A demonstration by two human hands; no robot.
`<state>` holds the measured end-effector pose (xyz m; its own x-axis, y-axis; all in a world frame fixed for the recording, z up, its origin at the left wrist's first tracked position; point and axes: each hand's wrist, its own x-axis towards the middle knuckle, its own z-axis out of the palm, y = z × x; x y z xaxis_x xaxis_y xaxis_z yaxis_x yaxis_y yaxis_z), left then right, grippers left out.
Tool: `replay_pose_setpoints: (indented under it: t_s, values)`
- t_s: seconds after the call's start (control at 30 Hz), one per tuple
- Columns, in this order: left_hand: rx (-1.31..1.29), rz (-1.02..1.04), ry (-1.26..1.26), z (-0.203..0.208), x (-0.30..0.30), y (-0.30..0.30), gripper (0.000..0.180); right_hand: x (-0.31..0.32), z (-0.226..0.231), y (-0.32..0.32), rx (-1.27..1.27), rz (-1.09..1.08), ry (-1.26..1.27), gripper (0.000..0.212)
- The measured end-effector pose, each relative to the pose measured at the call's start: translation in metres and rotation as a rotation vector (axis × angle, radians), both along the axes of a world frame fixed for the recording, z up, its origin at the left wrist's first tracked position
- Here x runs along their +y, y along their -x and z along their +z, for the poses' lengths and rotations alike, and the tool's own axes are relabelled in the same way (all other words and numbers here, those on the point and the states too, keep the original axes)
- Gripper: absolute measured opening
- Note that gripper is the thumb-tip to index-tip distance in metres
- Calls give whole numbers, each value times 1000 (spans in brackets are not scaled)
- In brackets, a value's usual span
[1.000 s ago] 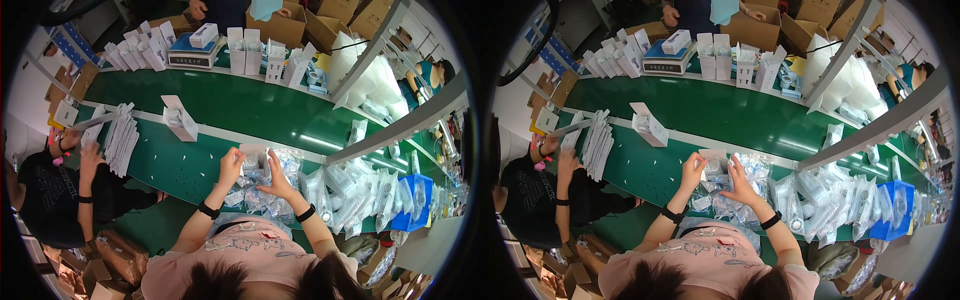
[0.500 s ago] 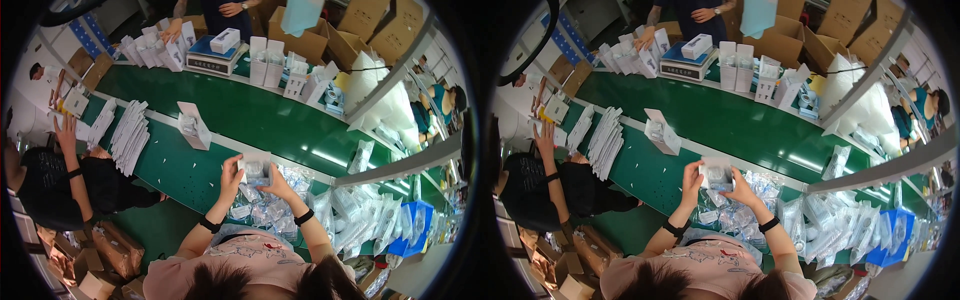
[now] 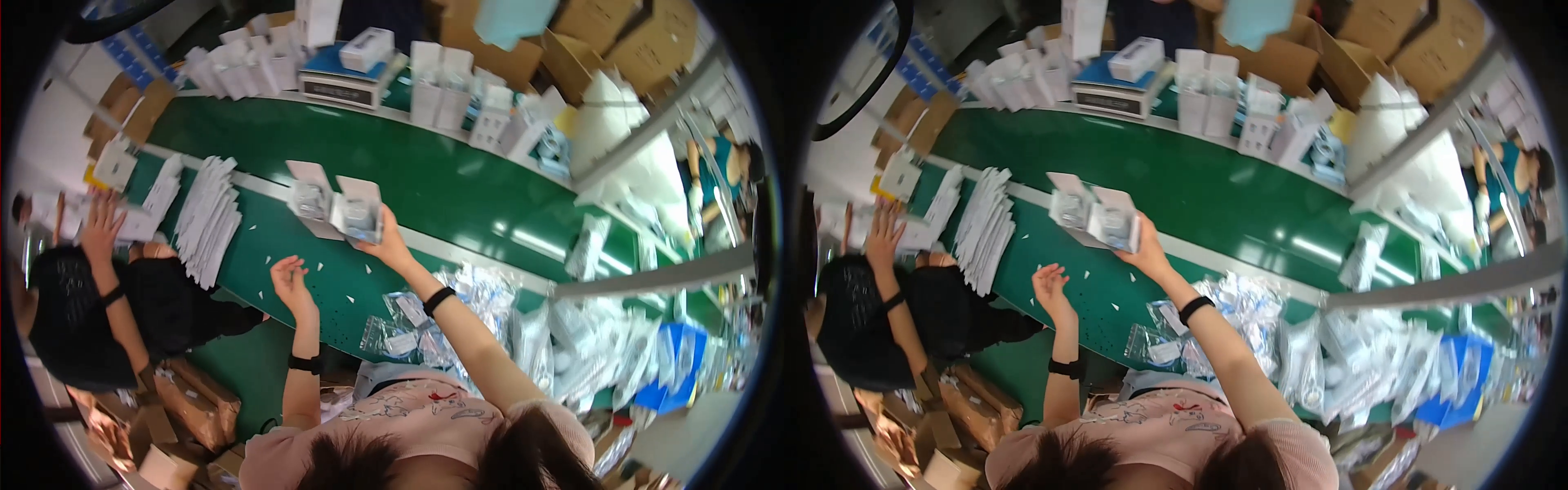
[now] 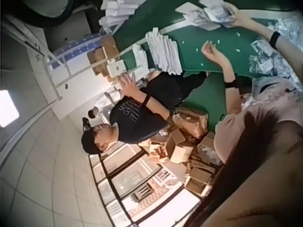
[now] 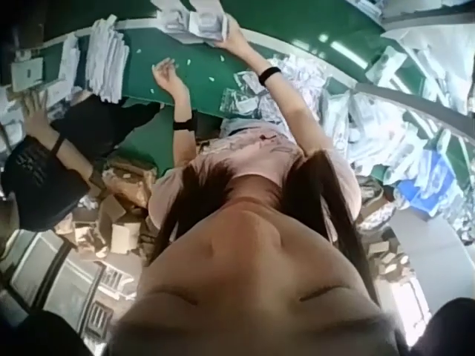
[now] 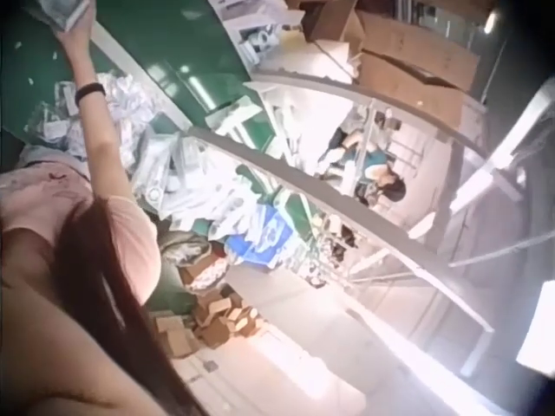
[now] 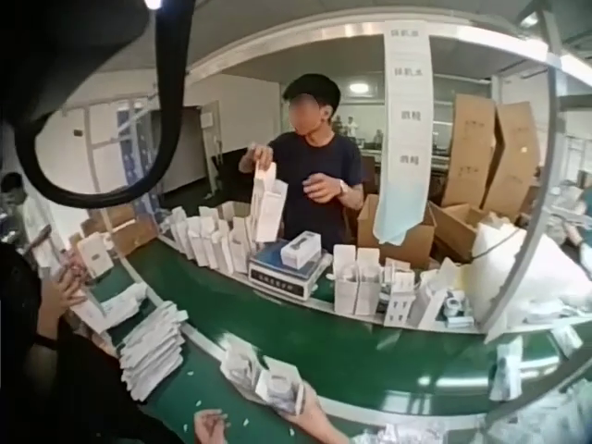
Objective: The person packages items by hand, placing a bubble-wrapped device, a small plastic bag, and a white cable into a white box. They repeat this process multiple times, occasionally moving items on the table to reach more boxes.
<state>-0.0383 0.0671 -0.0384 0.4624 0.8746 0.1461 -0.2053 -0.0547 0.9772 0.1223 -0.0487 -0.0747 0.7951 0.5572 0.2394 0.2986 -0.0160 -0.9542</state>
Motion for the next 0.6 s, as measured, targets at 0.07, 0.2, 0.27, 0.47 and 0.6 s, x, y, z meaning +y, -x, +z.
replay_pose_setpoints:
  t_s: [0.07, 0.2, 0.27, 0.47, 0.6]
  values:
    - [93, -39, 47, -7, 1, 4, 25, -7, -4, 8, -44, -14, 11, 87]
    - [360, -290, 17, -39, -19, 1, 29, -38, -7, 15, -46, -76, 190, 80]
    - [468, -407, -10, -56, -34, 2, 31, -78, -6, 28, -137, -78, 278, 69]
    - [751, -926, -702, -49, -115, 12, 82, -211, -8, 60, -191, -368, 401, 46]
    - [969, -1182, -966, -57, -152, 29, 95, -278, -4, 54, -260, -561, 501, 43]
